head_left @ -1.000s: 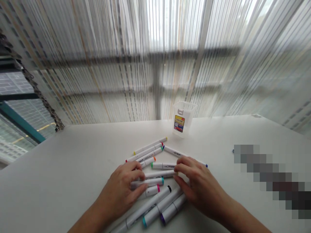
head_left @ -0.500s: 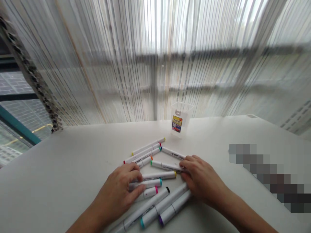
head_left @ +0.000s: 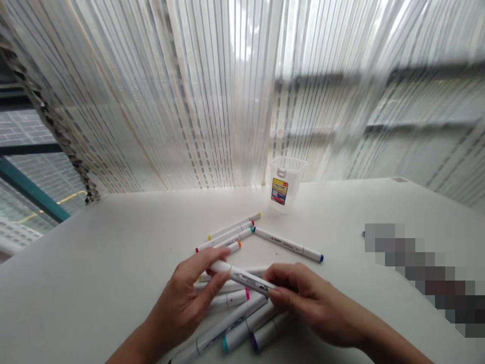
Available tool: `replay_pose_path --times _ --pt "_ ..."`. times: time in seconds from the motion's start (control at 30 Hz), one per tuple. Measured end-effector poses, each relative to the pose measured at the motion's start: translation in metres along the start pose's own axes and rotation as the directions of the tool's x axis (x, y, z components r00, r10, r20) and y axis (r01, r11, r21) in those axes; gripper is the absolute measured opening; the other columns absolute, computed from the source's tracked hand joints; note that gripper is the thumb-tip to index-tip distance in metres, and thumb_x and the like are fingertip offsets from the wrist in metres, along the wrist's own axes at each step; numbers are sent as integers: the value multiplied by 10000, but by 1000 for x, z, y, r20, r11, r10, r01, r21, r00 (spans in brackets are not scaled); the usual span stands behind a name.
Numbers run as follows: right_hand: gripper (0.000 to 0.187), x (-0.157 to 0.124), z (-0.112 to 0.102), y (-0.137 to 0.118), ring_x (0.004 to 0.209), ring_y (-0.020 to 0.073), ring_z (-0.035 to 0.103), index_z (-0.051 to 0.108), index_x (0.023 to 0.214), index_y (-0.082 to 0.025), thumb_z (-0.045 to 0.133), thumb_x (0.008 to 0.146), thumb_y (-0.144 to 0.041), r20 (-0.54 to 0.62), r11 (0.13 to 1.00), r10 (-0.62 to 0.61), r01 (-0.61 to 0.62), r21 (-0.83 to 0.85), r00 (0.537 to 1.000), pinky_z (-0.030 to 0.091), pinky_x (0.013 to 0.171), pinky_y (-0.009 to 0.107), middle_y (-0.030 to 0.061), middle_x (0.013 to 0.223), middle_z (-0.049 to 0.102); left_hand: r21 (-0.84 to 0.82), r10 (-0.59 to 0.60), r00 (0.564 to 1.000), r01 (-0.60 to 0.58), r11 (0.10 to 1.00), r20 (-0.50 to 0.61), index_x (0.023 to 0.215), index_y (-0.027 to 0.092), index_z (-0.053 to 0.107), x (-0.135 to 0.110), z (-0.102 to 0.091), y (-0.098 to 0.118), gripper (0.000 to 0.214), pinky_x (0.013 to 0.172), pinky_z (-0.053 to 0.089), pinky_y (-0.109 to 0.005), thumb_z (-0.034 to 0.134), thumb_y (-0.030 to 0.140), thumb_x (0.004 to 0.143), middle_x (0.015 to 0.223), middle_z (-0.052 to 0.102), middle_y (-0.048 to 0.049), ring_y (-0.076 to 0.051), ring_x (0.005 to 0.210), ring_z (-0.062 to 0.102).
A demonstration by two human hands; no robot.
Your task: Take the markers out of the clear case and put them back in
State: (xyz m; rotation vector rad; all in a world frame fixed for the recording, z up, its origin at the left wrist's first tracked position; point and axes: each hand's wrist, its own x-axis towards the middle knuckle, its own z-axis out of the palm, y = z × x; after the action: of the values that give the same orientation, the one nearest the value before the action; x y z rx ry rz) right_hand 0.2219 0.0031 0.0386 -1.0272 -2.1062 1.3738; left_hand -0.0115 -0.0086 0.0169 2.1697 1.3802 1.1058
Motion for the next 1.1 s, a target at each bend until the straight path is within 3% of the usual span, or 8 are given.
replay_pose_path --times 0.1,0.5,0.77,0.87,1.0,1.1 --pt "272 0 3 -1 557 100 362 512 740 -142 428 842 -381 74 994 5 -13 110 997 293 508 211 -25 600 408 -84 -12 1000 13 996 10 947 231 637 -3 -1 -3 140 808 430 -216 559 278 841 949 657 -9 -164 904 600" --pt "312 0 4 -2 599 114 370 599 756 -118 465 817 -393 6 999 20 -20 35 1000 327 522 206 -16 625 377 -233 -31 997 47 971 76 906 220 620 0 -6 -5 98 787 422 -204 581 260 825 902 627 -8 -157 889 578" --pt "288 0 3 -1 632 115 385 623 812 -110 509 804 -374 0 996 21 -21 82 1000 333 572 219 -11 659 425 -106 -115 992 119 987 45 864 225 690 -8 -1 0 155 803 434 -289 625 332 772 853 682 -36 -206 835 593" --pt "315 1 2 -1 618 106 366 621 803 -114 523 806 -414 -15 992 22 -20 121 1000 306 547 212 -15 651 419 -175 -80 995 90 980 60 858 220 679 -5 -3 3 122 825 428 -298 627 296 778 848 662 -37 -203 847 585" --pt "455 2 1 -1 522 82 245 494 594 -142 472 810 -542 -22 987 58 -54 149 998 203 453 209 -46 548 276 -342 37 988 16 940 148 862 208 654 3 -7 8 84 753 445 -264 588 197 813 836 600 -34 -166 791 573" --pt "412 3 0 -2 546 90 296 496 622 -143 502 790 -520 -63 989 54 -45 138 997 232 472 210 -35 574 342 -337 53 988 -1 942 146 862 202 638 4 -8 8 69 767 444 -263 594 194 810 866 602 -40 -173 825 576"
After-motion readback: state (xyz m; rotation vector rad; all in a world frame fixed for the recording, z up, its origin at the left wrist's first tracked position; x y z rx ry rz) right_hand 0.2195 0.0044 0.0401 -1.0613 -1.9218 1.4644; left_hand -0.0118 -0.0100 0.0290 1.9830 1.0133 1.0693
